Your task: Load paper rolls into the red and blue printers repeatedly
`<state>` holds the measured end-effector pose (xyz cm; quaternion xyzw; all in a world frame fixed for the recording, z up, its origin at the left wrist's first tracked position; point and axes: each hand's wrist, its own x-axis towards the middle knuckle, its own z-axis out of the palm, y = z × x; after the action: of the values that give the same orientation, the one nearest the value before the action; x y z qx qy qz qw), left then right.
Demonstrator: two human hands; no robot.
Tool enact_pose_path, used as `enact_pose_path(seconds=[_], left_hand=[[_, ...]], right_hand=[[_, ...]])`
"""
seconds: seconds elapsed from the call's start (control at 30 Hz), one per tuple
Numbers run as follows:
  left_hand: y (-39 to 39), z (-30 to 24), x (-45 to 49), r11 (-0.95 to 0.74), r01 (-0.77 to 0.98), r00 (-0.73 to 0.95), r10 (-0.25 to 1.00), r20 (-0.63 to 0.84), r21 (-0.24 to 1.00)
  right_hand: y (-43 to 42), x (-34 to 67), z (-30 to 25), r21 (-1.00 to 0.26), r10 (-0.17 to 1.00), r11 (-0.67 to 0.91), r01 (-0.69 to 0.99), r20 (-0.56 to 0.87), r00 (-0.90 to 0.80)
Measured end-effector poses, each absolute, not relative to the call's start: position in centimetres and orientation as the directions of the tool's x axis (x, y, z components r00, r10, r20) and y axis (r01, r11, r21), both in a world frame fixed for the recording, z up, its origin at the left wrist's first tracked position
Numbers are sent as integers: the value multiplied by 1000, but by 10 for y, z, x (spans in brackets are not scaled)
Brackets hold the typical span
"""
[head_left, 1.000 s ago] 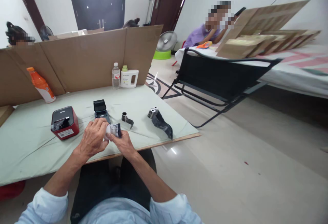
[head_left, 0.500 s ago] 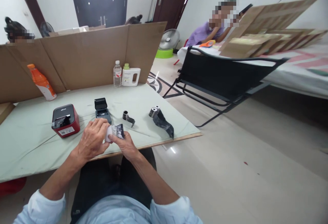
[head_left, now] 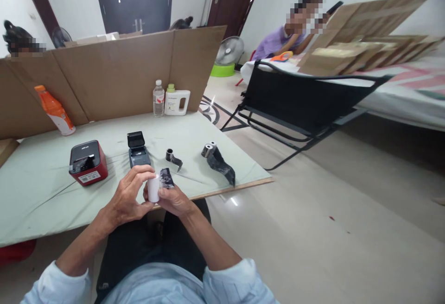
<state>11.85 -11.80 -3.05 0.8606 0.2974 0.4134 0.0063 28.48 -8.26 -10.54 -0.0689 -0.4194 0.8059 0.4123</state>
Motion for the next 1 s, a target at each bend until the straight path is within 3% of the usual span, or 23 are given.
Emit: enact_pose_path(seconds=[0.2,0.37,0.67,0.87,1.0], left_hand=[[-124,-38,117,-765,641,456,443,772,60],[-127,-36,120,-684,726,485,438,757,-70],[-123,-44,119,-771,566,442,582,682,291],[-103,-49,99,-528,596,357,849,390,605],[-75,-45,86,-450,596,340,892,299,664]], right_hand=[[-86,304,-96,-874,826,-121,-470,174,-537],[-92,306,-93,-910,902,-10,-414,171,-397],[-90,297,-111,-840,853,-219,-496,81,-515],[-72,301,-109,-980,886,-17,-197,76,-456],[-46,299,-103,-985,852,167,-43,166,-496]])
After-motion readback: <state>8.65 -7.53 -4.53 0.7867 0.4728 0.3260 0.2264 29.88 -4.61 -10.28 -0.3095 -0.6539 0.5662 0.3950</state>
